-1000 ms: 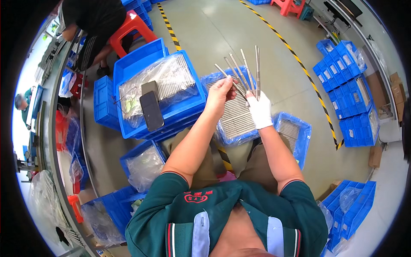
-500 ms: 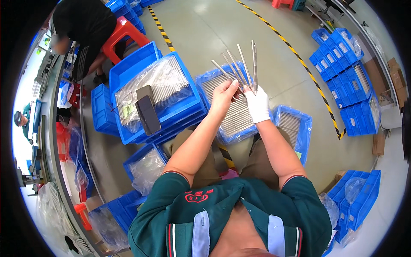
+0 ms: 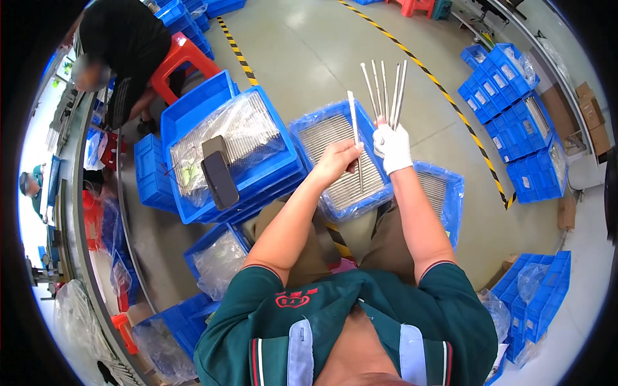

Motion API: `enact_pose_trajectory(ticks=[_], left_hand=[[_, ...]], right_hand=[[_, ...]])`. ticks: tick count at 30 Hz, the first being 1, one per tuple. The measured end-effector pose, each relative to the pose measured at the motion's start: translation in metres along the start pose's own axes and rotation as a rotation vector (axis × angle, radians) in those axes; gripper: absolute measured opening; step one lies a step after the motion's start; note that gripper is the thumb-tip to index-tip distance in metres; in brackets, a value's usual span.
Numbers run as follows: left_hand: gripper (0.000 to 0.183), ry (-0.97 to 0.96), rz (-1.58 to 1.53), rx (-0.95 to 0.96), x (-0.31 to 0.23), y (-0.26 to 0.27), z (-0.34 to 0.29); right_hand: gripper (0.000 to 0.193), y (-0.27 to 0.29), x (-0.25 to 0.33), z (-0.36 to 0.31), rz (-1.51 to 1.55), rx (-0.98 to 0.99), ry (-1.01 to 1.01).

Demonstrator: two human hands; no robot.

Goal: The person sits on the floor and repeatedly picks up bundles of long, thin metal rods from a blue plastic crate. They separate the rods, hold them in their hands, and then place them back into the crate. This process is repeated continuously throughout the video.

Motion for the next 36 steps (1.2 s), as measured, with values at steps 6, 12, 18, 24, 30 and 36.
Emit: enact_pose_trajectory(ticks=[6, 12, 18, 24, 30, 36], left_hand=[[0.029, 0.017, -0.01, 0.288, -0.003, -0.035, -0.004], [0.027, 0.1, -0.322, 0.282, 0.007, -0.065, -0.009], [0.031, 0.045, -0.231, 0.412, -0.002, -0.067, -0.018], [0.035, 0.061, -0.098, 0.39, -0.008, -0.034, -0.04], [0.029, -0.04, -0.639, 0.228, -0.004, -0.008, -0.012], [0.031, -0.033, -0.579, 0.425, -0.002, -0.018, -0.013]], right_hand=[[0.013, 0.0, 0.005, -0.007, 0.081, 0.086, -0.105], [0.021, 0.021, 0.023, 0.006, 0.069, -0.133, 0.085], [0.02, 0.03, 0.026, 0.008, 0.058, -0.159, 0.12], [0.02, 0.074, 0.066, 0.035, 0.22, -0.269, 0.182], [0.019, 0.024, 0.014, 0.007, 0.014, -0.119, 0.058], [0.024, -0.019, -0.01, -0.018, -0.408, 0.224, 0.046]])
Point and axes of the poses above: each hand's wrist, its own z-axis towards the middle knuckle, its own y-axis out of the back of the hand, x = y × z, the point moved 7 cm from there along z, towards the middle knuckle, and after that the axes turned 14 degrees about z, right-handed, at the moved point
